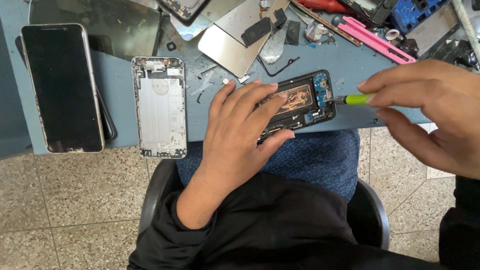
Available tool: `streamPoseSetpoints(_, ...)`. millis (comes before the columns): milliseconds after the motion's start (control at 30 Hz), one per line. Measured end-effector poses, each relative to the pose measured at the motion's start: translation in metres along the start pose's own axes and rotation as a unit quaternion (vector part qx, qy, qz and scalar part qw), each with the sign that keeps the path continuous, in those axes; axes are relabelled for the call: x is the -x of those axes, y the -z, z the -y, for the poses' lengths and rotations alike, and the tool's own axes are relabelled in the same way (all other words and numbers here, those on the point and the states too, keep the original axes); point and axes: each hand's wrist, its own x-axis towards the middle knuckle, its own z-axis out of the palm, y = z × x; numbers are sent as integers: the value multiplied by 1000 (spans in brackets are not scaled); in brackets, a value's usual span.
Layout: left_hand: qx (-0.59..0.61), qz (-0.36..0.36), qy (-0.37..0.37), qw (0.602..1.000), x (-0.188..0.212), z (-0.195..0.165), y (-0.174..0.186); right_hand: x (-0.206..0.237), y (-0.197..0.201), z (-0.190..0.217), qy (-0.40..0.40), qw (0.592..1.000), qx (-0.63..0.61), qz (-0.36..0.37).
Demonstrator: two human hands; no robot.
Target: The person holds an opened smartphone on a cluttered workbench and uses a green-handled pry tool to work along the edge of the phone's internal battery compartment, steadying the phone with the other hand and repositioning the tool around the component throughout the clip.
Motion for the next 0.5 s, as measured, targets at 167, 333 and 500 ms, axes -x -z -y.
streamPoseSetpoints(167,-4,-1,-2,1000,0,0,-1,-3,2,2,-8,1000,-18,-12)
streamPoseSetpoints(333,-6,2,0,1000,2,0,0,-4,1,3,-43,999,14,11)
streamPoseSetpoints(500,-4,-5,-3,1000,2,0,-1,-9,5,3,-88,988,72,102)
